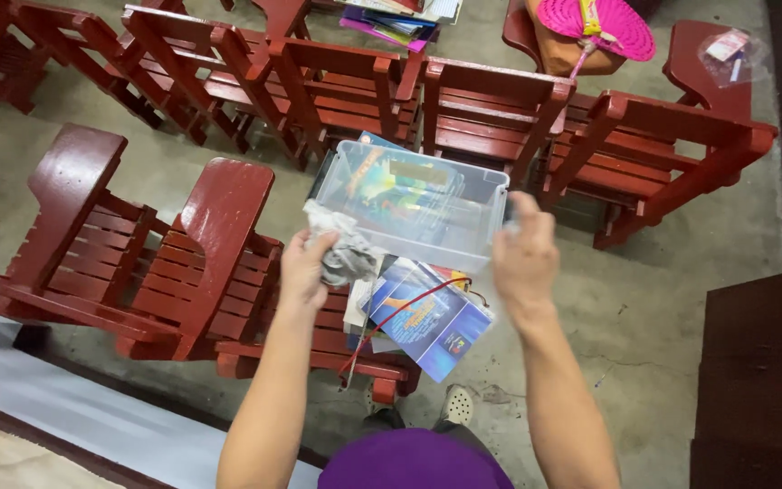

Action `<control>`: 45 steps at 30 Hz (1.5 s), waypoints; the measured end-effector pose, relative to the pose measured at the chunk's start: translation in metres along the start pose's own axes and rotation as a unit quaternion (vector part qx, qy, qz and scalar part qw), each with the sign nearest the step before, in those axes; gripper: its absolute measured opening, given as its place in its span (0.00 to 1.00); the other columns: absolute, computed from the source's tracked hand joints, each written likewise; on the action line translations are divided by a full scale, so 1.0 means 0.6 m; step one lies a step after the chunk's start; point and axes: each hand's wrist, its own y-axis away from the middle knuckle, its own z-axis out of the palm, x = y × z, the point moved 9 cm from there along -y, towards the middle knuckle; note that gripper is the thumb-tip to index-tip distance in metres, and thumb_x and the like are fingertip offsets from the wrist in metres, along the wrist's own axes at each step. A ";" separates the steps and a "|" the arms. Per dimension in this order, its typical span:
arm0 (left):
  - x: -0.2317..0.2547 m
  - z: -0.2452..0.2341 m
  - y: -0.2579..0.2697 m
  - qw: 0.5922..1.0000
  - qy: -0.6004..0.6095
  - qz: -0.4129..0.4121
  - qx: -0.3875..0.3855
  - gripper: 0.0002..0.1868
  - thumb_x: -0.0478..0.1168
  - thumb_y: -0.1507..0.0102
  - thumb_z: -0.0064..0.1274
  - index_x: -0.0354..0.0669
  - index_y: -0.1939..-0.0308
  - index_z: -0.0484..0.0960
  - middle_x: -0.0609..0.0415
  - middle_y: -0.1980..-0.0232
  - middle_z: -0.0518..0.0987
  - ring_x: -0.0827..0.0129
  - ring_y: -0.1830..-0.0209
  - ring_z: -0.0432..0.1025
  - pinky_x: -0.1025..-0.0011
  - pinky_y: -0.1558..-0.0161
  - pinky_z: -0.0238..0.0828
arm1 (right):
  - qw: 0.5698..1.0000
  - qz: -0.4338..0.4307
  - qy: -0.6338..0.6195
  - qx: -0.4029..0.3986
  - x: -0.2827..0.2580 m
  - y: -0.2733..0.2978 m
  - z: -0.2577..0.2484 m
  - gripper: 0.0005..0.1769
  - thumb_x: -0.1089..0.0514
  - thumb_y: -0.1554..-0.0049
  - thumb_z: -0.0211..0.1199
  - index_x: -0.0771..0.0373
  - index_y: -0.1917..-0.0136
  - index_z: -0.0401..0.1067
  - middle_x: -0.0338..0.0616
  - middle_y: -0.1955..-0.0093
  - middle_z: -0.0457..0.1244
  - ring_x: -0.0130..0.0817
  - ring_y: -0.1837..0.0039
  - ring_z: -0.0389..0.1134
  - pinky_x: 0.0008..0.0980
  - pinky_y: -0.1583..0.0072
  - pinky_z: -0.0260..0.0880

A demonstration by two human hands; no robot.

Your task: The recorder organizes books and cleans a plastic storage bin using a spray bottle and a cloth.

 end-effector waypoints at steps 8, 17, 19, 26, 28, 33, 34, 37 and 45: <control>-0.035 0.130 -0.001 0.987 -0.118 0.105 -0.022 0.24 0.38 0.32 0.49 0.41 0.32 0.67 0.50 0.45 0.79 0.66 0.52 0.74 0.65 0.54 0.69 | 0.997 0.041 0.005 0.065 0.028 0.014 -0.055 0.32 0.67 0.42 0.61 0.56 0.26 0.61 0.55 0.46 0.61 0.53 0.56 0.70 0.49 0.54 0.72; -0.056 0.187 -0.044 0.961 -0.169 0.219 -0.027 0.23 0.44 0.25 0.45 0.34 0.30 0.67 0.40 0.35 0.73 0.64 0.39 0.69 0.67 0.39 0.66 | 0.998 0.048 -0.015 0.033 0.026 0.059 -0.036 0.31 0.67 0.43 0.62 0.53 0.28 0.61 0.54 0.47 0.62 0.53 0.55 0.71 0.48 0.53 0.72; -0.015 0.154 -0.038 0.953 -0.149 0.265 0.018 0.24 0.45 0.23 0.42 0.35 0.27 0.63 0.41 0.31 0.71 0.64 0.36 0.69 0.67 0.37 0.67 | 0.998 0.050 0.009 0.040 0.043 0.064 -0.039 0.32 0.67 0.43 0.62 0.53 0.27 0.61 0.54 0.46 0.62 0.54 0.54 0.70 0.49 0.52 0.72; 0.164 0.064 0.024 0.932 0.016 0.348 0.101 0.21 0.42 0.25 0.37 0.35 0.31 0.59 0.41 0.38 0.71 0.60 0.42 0.72 0.62 0.43 0.75 | 0.995 0.087 0.055 0.009 0.059 0.059 -0.050 0.35 0.66 0.43 0.61 0.53 0.24 0.59 0.55 0.45 0.61 0.54 0.56 0.70 0.51 0.54 0.71; 0.166 0.049 0.027 0.925 0.006 0.370 0.092 0.20 0.42 0.24 0.37 0.34 0.31 0.60 0.41 0.36 0.72 0.61 0.40 0.72 0.63 0.41 0.74 | 0.995 0.088 0.046 0.013 0.063 0.060 -0.045 0.34 0.66 0.42 0.61 0.53 0.24 0.59 0.55 0.45 0.61 0.54 0.56 0.71 0.51 0.54 0.72; 0.157 0.026 0.032 0.922 -0.011 0.378 0.081 0.19 0.41 0.24 0.38 0.34 0.32 0.62 0.43 0.37 0.73 0.64 0.40 0.72 0.66 0.40 0.73 | 0.994 0.099 0.031 0.042 0.070 0.057 -0.046 0.32 0.66 0.41 0.61 0.52 0.26 0.60 0.55 0.44 0.61 0.55 0.54 0.71 0.51 0.52 0.72; 0.151 0.022 0.031 0.923 -0.017 0.377 0.080 0.19 0.40 0.24 0.39 0.33 0.33 0.63 0.44 0.37 0.73 0.64 0.41 0.72 0.66 0.40 0.73 | 0.993 0.098 0.038 0.045 0.068 0.056 -0.047 0.32 0.67 0.41 0.61 0.52 0.26 0.60 0.56 0.44 0.61 0.55 0.54 0.71 0.51 0.52 0.72; 0.144 0.015 0.029 0.924 -0.032 0.374 0.078 0.18 0.40 0.24 0.40 0.33 0.33 0.66 0.45 0.38 0.74 0.65 0.41 0.73 0.67 0.41 0.73 | 0.993 0.089 0.057 0.047 0.063 0.056 -0.044 0.33 0.67 0.41 0.60 0.53 0.25 0.60 0.57 0.45 0.60 0.55 0.54 0.70 0.52 0.53 0.71; 0.135 -0.002 0.023 0.927 -0.068 0.360 0.082 0.18 0.40 0.25 0.41 0.33 0.34 0.68 0.46 0.38 0.75 0.65 0.41 0.72 0.66 0.39 0.71 | 0.990 0.095 0.055 0.089 0.077 0.074 -0.071 0.32 0.69 0.41 0.60 0.54 0.25 0.61 0.57 0.41 0.62 0.55 0.49 0.70 0.49 0.50 0.72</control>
